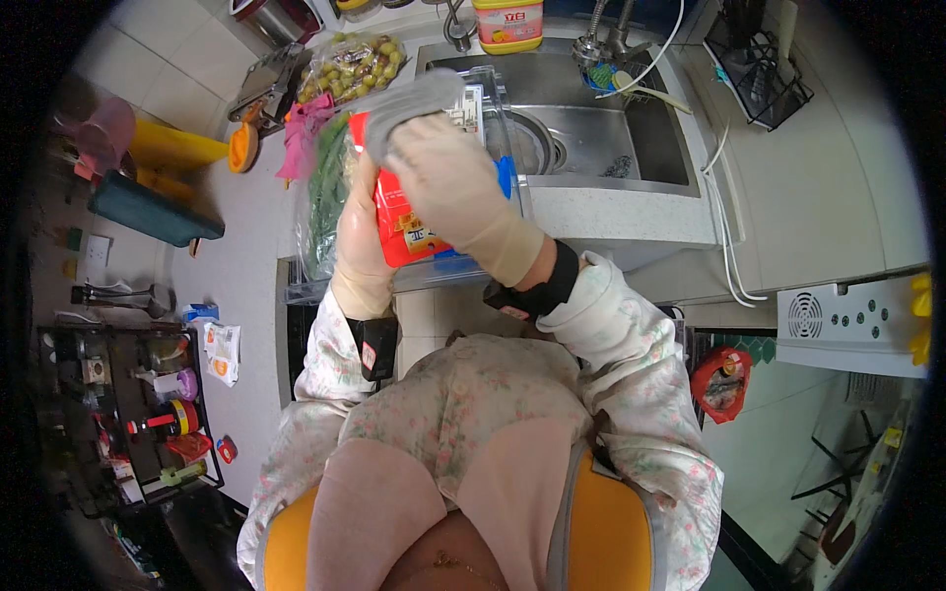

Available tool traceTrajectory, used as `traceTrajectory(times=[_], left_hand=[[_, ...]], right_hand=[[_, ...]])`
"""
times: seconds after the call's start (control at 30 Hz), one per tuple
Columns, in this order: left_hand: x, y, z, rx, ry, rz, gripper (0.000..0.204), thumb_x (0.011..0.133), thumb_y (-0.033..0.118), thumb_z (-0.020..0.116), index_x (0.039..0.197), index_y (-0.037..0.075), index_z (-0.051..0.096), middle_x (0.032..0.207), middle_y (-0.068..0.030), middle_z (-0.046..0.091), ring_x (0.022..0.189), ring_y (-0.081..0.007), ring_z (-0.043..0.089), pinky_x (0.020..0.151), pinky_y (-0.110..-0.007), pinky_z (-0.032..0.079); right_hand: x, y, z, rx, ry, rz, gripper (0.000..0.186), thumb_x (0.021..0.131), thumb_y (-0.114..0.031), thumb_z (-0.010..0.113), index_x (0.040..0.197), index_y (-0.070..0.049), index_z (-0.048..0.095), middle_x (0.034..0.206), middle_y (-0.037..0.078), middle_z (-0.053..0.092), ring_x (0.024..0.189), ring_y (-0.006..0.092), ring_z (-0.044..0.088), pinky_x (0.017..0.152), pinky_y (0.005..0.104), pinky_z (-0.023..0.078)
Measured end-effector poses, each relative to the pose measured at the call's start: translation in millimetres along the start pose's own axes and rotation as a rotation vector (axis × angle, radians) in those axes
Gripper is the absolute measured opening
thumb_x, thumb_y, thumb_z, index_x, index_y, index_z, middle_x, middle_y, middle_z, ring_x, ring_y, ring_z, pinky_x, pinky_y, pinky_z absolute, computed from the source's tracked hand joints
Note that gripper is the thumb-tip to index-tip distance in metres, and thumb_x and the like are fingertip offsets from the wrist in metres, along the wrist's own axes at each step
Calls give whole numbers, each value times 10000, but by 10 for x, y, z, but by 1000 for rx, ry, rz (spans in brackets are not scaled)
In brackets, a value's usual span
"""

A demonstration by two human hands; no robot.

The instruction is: The person wipes a clear plastic drawer with a pink cloth, then places several packaged food items into it. The items include green vegetables, bread, a blue packet, and red packets. The person arranges them neatly inside the drawer.

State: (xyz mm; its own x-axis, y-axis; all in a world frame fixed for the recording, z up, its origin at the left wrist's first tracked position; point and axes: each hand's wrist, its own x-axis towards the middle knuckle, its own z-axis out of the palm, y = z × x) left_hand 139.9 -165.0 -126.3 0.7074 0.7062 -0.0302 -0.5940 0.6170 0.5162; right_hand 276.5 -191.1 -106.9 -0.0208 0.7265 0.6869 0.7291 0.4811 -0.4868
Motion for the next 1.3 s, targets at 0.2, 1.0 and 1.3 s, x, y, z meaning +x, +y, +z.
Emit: traceTrajectory(times=[0.2,1.0,1.3], left_hand=[[-95,4,29,15,58,41,539,1013,461,369,1349,47,447,1240,-146,589,1114,-287,592,967,-433,471],[-109,459,-97,-102,118,157,368,949,248,534,1215,-6,532,1155,-186,646,1014,-291,658,899,-430,533],[32,217,-56,220,105,291,430,963,192,539,1362,72,430,1224,-99,591,1073,-209,610,936,-376,496]], right_hand=[[-8,118,-35,25,32,114,187,824,-114,555,935,3,648,1077,155,615,1007,347,565,866,383,465],[-675,166,-197,-67,-232,339,301,911,-96,535,1189,12,577,1070,113,643,977,262,617,890,359,473],[-456,-49,-237,1114,-81,833,344,864,-215,706,1087,40,641,1018,27,669,871,104,611,772,290,495]])
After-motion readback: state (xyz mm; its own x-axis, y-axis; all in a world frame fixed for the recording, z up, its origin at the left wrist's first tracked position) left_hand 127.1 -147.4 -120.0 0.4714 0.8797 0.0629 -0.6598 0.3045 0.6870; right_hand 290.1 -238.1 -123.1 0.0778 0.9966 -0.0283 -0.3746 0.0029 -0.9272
